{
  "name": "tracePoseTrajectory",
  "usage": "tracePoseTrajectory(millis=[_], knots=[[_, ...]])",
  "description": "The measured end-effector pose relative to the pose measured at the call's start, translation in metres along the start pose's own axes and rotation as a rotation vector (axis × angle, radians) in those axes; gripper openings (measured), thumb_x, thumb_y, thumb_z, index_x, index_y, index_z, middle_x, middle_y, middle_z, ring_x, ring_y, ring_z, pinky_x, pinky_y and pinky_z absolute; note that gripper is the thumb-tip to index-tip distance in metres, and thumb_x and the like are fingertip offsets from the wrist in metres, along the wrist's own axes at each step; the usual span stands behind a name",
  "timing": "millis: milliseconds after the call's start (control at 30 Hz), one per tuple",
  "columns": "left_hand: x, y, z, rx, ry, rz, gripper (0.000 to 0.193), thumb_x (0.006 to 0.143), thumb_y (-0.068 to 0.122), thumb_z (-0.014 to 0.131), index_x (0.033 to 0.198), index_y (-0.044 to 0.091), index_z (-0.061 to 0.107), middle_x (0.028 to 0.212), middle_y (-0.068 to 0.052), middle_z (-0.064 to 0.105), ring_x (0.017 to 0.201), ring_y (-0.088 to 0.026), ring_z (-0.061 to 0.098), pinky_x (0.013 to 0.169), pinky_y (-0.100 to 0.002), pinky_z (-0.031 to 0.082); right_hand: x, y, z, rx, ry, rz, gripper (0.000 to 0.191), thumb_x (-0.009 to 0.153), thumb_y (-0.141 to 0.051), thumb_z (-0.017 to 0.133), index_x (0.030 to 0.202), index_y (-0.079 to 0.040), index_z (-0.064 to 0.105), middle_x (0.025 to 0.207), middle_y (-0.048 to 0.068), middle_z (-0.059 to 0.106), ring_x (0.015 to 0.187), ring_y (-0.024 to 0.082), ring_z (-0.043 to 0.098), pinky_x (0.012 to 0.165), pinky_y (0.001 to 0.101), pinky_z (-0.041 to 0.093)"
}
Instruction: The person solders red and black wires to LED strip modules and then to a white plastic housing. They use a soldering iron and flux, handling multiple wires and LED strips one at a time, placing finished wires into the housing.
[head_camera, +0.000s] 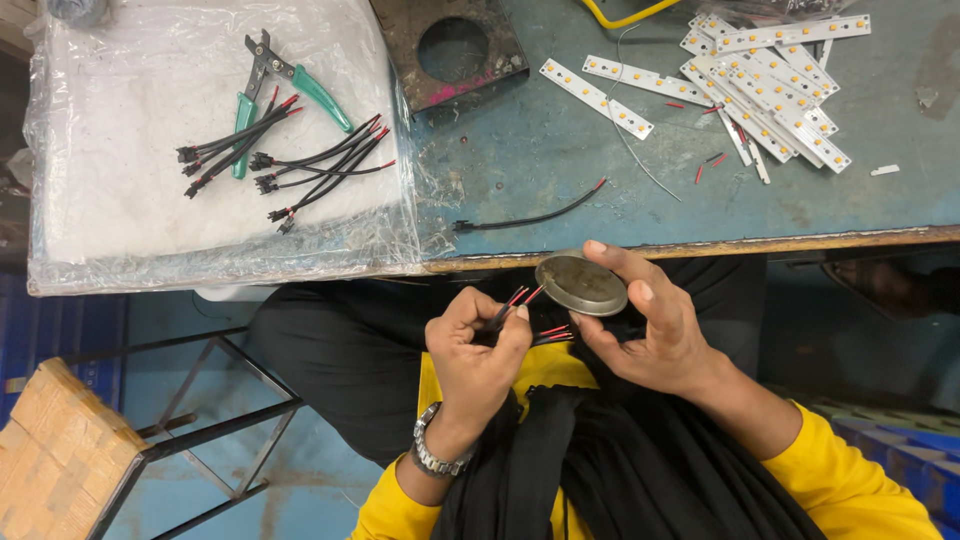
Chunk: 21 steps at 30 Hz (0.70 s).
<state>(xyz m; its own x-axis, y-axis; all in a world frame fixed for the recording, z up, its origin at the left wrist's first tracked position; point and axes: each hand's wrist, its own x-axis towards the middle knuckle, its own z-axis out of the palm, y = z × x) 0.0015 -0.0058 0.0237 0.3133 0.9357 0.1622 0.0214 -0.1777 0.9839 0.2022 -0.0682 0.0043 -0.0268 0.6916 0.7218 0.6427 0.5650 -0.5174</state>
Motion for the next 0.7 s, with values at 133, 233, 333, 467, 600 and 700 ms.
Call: tracePoseTrajectory(millis=[133,233,333,467,600,700], knots=[[0.001,0.007,0.002,0.087,0.005,0.053,0.022,0.089,0.002,0.073,0.075,0.001,0.056,0.060,0.002,0.060,0.055,0.001,0.052,0.049,-0.019,0.040,0.000,0.001,0.001,0.025,-0.008,-0.001,0.111,0.085,0.005,0.080,0.164,-0.032,0.011,0.147,0.023,0.050,0.122,0.039,0.068,0.094,0.0425,0.063],[0.002,0.013,0.004,0.171,0.017,0.115,0.021,0.087,0.003,0.074,0.075,0.000,0.056,0.059,-0.001,0.061,0.054,-0.002,0.056,0.050,-0.021,0.043,-0.001,0.001,0.000,0.035,-0.012,0.005,0.111,0.085,0.005,0.080,0.164,-0.032,0.011,0.147,0.023,0.050,0.123,0.039,0.067,0.096,0.0436,0.062],[0.004,0.017,0.006,0.231,0.026,0.224,0.018,0.085,0.003,0.074,0.077,0.001,0.058,0.062,-0.004,0.061,0.054,-0.008,0.060,0.053,-0.024,0.046,-0.002,0.002,0.000,0.047,-0.012,0.012,0.111,0.085,0.005,0.080,0.164,-0.032,0.011,0.147,0.023,0.050,0.125,0.039,0.066,0.098,0.0444,0.060],[0.005,0.018,0.007,0.286,0.032,0.244,0.016,0.083,0.004,0.074,0.077,0.002,0.060,0.061,-0.005,0.061,0.052,-0.013,0.061,0.052,-0.026,0.046,-0.004,0.003,0.000,0.054,-0.011,0.018,0.111,0.085,0.005,0.080,0.164,-0.032,0.011,0.148,0.023,0.050,0.126,0.038,0.065,0.099,0.0438,0.060],[0.005,0.018,0.007,0.295,0.030,0.251,0.016,0.083,0.004,0.075,0.077,0.002,0.060,0.060,-0.006,0.060,0.051,-0.013,0.061,0.051,-0.026,0.046,-0.006,0.003,0.000,0.049,-0.007,0.021,0.111,0.085,0.005,0.081,0.164,-0.032,0.012,0.147,0.023,0.050,0.127,0.038,0.065,0.100,0.0444,0.060],[0.006,0.018,0.008,0.300,0.034,0.256,0.016,0.083,0.004,0.075,0.076,0.002,0.060,0.059,-0.005,0.059,0.051,-0.013,0.061,0.050,-0.026,0.046,-0.007,0.004,0.000,0.043,-0.010,0.020,0.111,0.084,0.004,0.081,0.164,-0.031,0.012,0.147,0.022,0.051,0.128,0.038,0.064,0.102,0.0452,0.059]])
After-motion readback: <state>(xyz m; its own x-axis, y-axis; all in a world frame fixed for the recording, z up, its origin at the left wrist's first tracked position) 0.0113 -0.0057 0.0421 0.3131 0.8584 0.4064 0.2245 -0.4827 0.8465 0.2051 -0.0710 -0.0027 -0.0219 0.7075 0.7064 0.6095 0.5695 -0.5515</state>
